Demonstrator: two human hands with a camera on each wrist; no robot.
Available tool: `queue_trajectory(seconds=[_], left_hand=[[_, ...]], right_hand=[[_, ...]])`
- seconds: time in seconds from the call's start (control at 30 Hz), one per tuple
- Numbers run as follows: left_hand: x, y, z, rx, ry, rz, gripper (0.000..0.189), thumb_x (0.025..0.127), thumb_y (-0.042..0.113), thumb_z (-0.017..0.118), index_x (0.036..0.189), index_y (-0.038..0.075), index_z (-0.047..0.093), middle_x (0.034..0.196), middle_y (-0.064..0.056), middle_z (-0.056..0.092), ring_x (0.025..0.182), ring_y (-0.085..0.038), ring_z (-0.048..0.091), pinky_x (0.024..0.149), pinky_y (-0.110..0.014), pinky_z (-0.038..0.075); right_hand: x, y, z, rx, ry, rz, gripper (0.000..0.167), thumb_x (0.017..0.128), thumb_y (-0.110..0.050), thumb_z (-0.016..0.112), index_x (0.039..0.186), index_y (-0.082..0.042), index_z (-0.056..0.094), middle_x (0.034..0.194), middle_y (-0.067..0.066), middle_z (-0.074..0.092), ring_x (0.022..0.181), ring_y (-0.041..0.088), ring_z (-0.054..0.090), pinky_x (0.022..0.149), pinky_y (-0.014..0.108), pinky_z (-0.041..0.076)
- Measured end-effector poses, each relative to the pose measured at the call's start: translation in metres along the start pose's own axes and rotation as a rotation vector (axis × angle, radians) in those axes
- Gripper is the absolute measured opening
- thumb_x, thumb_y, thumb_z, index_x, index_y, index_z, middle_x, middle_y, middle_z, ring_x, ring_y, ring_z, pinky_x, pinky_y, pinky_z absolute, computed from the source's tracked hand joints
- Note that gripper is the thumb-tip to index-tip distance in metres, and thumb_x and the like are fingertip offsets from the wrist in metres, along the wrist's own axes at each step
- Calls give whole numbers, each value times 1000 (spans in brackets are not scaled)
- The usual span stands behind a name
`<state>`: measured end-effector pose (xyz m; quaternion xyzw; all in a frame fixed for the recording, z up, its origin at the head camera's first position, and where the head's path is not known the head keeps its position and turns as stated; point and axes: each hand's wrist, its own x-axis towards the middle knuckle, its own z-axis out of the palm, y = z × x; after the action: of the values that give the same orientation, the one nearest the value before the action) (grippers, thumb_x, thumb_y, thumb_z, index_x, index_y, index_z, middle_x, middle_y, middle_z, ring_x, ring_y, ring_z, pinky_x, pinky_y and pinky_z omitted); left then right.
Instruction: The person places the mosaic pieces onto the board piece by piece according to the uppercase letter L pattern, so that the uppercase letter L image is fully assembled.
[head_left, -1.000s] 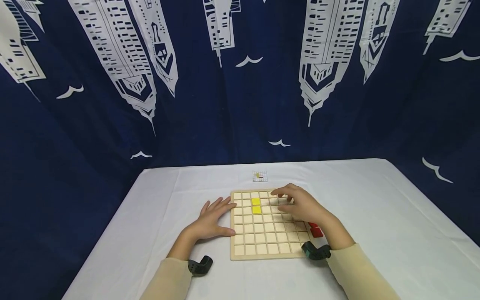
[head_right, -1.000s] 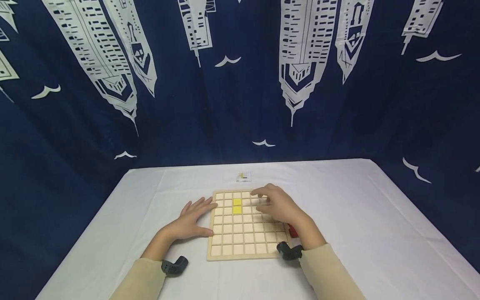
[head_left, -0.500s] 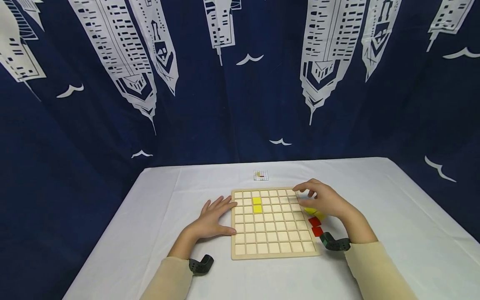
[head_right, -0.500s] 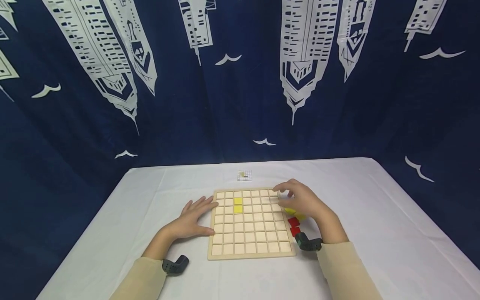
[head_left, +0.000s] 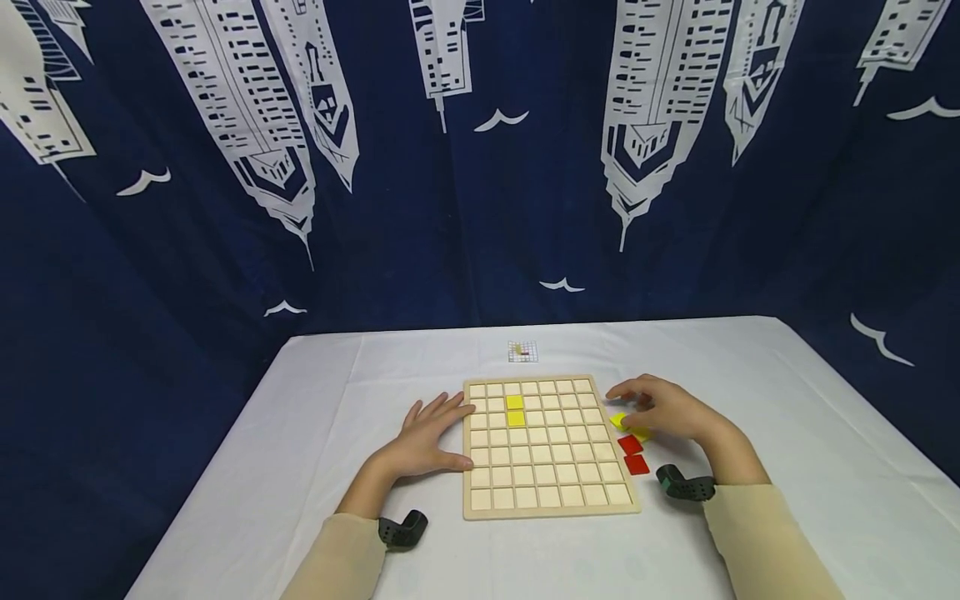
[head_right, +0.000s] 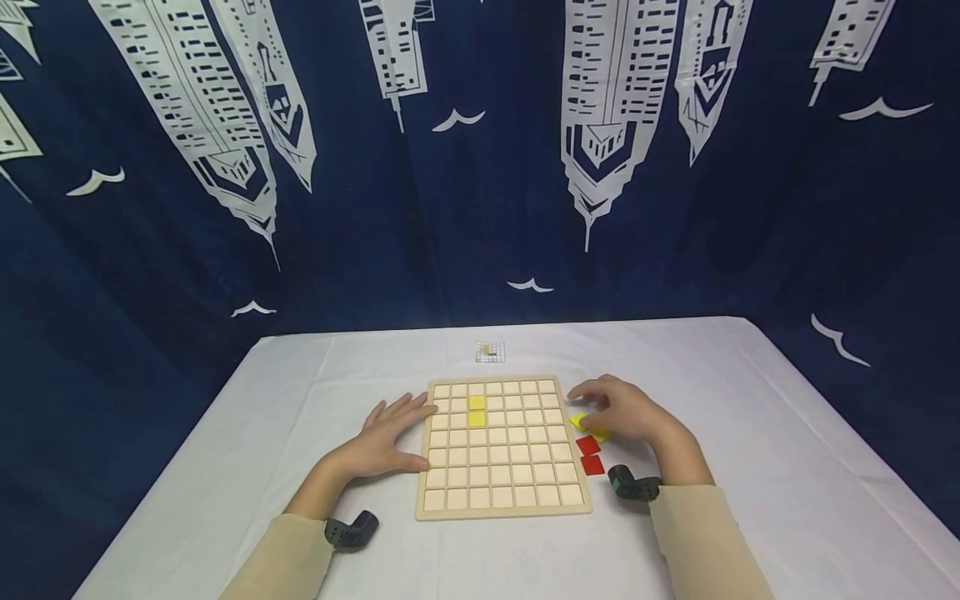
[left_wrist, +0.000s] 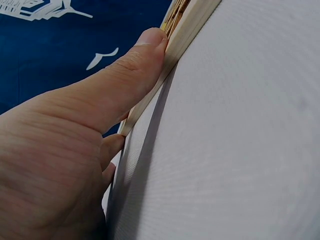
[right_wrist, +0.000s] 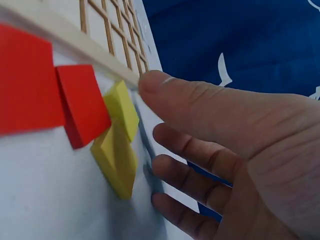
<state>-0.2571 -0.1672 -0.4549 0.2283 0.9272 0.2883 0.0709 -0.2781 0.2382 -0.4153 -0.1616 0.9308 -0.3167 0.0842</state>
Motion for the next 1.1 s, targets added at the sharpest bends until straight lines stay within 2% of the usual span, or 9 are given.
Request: queue_trajectory(seconds=[0.17,0.4,0.67,1.1], left_hand=[[0,0,1,-1,-4,-2,90,76,48,83,152,24,42,167,-6,23,157,-33,9,124,-62,-5],[0,0,0,-4,-7,-1,90,76,48,83,153,23,42,168,-6,23,157,-34,9,124,-62,-6],[1,-2,1,3,-4,-2,90,75,49,82,152,24,42,168,-5,23,157,-34,9,124,-62,-6],[1,-2,1,4,-13,-12,92,75,50,83,153,26,41,168,-3,22,158,-31,9,125,-60,-5]], right_hand=[[-1,6,2,20,-33,-5,37,82,-14,79,118,-14,70,111,8,62,97,22,51,83,33,46],[1,8,9,0,-12,15,33,82,-10,78,114,-14,72,112,7,63,98,22,52,89,36,48],[4,8,12,1,29,9,27,83,-6,76,109,-10,72,103,7,59,92,21,49,79,30,46],[5,4,13,-7,50,12,23,84,-12,77,106,-10,71,98,7,61,89,20,51,77,29,45]])
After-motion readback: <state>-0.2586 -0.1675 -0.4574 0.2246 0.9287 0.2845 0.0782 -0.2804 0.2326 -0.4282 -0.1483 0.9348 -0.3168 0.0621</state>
